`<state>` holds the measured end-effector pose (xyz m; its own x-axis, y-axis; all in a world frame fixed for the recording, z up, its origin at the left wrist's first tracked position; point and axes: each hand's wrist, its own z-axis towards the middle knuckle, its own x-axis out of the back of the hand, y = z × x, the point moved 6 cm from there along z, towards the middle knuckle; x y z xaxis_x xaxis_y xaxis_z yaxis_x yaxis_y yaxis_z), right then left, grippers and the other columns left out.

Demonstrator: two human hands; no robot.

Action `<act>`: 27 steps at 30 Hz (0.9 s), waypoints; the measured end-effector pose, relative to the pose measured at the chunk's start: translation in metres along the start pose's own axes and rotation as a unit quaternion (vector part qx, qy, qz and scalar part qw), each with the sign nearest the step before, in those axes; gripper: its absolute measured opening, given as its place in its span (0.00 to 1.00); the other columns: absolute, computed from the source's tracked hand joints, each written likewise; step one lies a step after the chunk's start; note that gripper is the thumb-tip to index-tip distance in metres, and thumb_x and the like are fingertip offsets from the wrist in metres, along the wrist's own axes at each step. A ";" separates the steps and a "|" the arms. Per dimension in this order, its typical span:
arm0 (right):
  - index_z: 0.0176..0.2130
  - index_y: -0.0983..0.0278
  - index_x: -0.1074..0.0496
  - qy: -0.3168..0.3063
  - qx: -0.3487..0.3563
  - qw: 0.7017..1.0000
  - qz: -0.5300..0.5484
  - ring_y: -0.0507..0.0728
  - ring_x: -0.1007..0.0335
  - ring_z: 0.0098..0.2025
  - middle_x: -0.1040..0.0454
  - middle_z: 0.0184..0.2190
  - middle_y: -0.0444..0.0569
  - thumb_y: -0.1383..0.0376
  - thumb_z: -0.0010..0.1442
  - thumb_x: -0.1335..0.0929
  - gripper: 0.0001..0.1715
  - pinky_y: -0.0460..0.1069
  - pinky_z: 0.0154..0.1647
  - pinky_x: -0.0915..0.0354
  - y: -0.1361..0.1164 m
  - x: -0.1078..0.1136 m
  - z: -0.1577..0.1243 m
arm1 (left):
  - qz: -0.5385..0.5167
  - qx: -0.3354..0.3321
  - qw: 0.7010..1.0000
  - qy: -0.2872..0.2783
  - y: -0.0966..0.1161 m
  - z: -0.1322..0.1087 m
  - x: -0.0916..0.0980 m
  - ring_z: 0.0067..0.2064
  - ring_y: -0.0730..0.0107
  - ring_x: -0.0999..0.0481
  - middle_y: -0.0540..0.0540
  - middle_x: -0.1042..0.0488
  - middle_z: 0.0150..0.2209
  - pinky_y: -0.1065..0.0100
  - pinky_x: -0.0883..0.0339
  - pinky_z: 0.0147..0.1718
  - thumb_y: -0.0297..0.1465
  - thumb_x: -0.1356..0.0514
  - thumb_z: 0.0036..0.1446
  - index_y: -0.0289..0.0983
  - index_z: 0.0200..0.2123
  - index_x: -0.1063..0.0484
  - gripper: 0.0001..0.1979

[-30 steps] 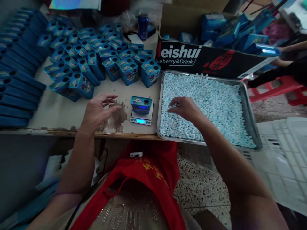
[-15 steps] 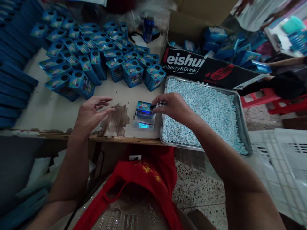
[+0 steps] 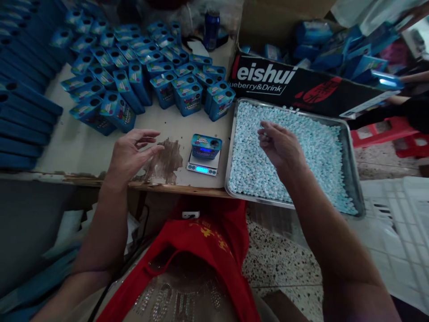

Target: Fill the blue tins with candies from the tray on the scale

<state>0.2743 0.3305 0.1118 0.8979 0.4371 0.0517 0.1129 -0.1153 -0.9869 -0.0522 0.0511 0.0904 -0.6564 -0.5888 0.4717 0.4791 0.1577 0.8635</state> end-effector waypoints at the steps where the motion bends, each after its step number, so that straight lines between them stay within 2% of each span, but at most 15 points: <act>1: 0.36 0.56 0.23 0.022 -0.006 1.000 -0.002 0.55 0.33 0.31 0.27 0.32 0.46 0.51 0.49 0.15 0.23 0.50 0.25 0.36 0.009 0.016 -0.003 | 0.010 0.005 1.000 0.001 0.000 0.000 0.001 0.51 0.56 0.14 0.41 0.15 0.54 0.51 0.18 0.59 0.31 0.23 0.59 0.42 0.53 0.14 0.18; 3: 0.37 0.55 0.22 0.032 -0.025 0.999 -0.016 0.59 0.28 0.33 0.26 0.34 0.48 0.55 0.48 0.16 0.21 0.53 0.27 0.30 0.026 0.038 -0.011 | 0.021 0.013 1.000 -0.002 0.004 0.002 -0.002 0.51 0.56 0.14 0.42 0.15 0.54 0.52 0.17 0.59 0.31 0.23 0.59 0.42 0.52 0.14 0.18; 6: 0.41 0.55 0.19 -0.004 -0.054 0.998 -0.011 0.60 0.24 0.35 0.22 0.37 0.50 0.58 0.47 0.17 0.20 0.54 0.27 0.26 0.038 0.045 -0.025 | 0.021 0.009 0.999 -0.024 0.020 0.006 -0.014 0.52 0.56 0.14 0.40 0.15 0.56 0.52 0.18 0.59 0.30 0.23 0.60 0.40 0.54 0.14 0.19; 9: 0.42 0.56 0.17 -0.039 -0.065 0.997 0.007 0.56 0.24 0.33 0.18 0.38 0.49 0.55 0.49 0.15 0.21 0.50 0.26 0.27 0.036 0.030 -0.033 | 0.039 -0.004 0.998 -0.040 0.043 0.009 -0.027 0.55 0.54 0.15 0.40 0.15 0.58 0.52 0.19 0.61 0.29 0.23 0.60 0.39 0.57 0.14 0.21; 12: 0.40 0.57 0.15 -0.088 -0.073 0.993 0.017 0.52 0.30 0.29 0.19 0.34 0.47 0.50 0.50 0.14 0.22 0.47 0.23 0.32 0.031 0.005 -0.034 | 0.068 -0.017 0.996 -0.049 0.060 0.007 -0.033 0.56 0.54 0.15 0.41 0.15 0.59 0.53 0.20 0.61 0.29 0.23 0.60 0.41 0.59 0.15 0.23; 16: 0.37 0.56 0.15 -0.139 -0.071 0.987 0.022 0.52 0.33 0.27 0.21 0.31 0.47 0.49 0.49 0.12 0.23 0.47 0.24 0.34 0.022 -0.022 -0.031 | 0.090 -0.021 0.994 -0.053 0.067 0.001 -0.032 0.58 0.54 0.16 0.42 0.16 0.60 0.55 0.20 0.61 0.29 0.24 0.61 0.42 0.60 0.16 0.24; 20: 0.37 0.57 0.16 -0.174 -0.027 0.984 0.027 0.51 0.35 0.27 0.22 0.30 0.46 0.48 0.52 0.13 0.22 0.46 0.25 0.38 0.000 -0.046 -0.026 | 0.120 -0.029 0.991 -0.050 0.071 0.003 -0.041 0.58 0.52 0.15 0.42 0.16 0.59 0.51 0.20 0.64 0.27 0.22 0.60 0.41 0.60 0.16 0.26; 23: 0.36 0.58 0.16 -0.184 0.007 0.983 0.030 0.50 0.35 0.27 0.24 0.29 0.46 0.48 0.53 0.13 0.23 0.47 0.25 0.37 -0.020 -0.057 -0.024 | 0.191 -0.090 0.976 -0.054 0.092 0.007 -0.062 0.69 0.44 0.20 0.39 0.18 0.65 0.43 0.27 0.72 0.30 0.16 0.55 0.38 0.59 0.17 0.29; 25: 0.35 0.56 0.17 -0.153 0.030 0.988 0.016 0.51 0.34 0.27 0.25 0.28 0.47 0.47 0.55 0.13 0.22 0.49 0.24 0.38 -0.028 -0.049 -0.026 | 0.259 -0.145 0.950 -0.101 0.112 0.006 -0.085 0.77 0.43 0.29 0.41 0.24 0.73 0.43 0.34 0.77 0.37 0.20 0.64 0.33 0.54 0.16 0.21; 26: 0.34 0.55 0.17 -0.140 0.037 0.989 0.004 0.52 0.33 0.27 0.25 0.28 0.48 0.48 0.57 0.13 0.20 0.50 0.23 0.38 -0.029 -0.040 -0.028 | 0.292 -0.170 0.930 -0.147 0.120 0.004 -0.100 0.79 0.45 0.33 0.45 0.26 0.74 0.46 0.36 0.76 0.40 0.27 0.73 0.31 0.51 0.17 0.16; 27: 0.34 0.52 0.16 -0.121 0.061 0.991 -0.008 0.54 0.32 0.27 0.26 0.28 0.50 0.48 0.60 0.14 0.17 0.52 0.22 0.40 -0.029 -0.029 -0.029 | 0.322 -0.185 0.910 -0.187 0.124 0.002 -0.112 0.78 0.51 0.30 0.49 0.25 0.73 0.52 0.35 0.75 0.39 0.33 0.78 0.32 0.47 0.17 0.14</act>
<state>0.2576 0.2956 0.1438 0.7667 0.6406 0.0431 0.0596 -0.0042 -0.9982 0.0795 0.1383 0.1446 -0.2902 -0.1463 0.9457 0.9520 0.0566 0.3009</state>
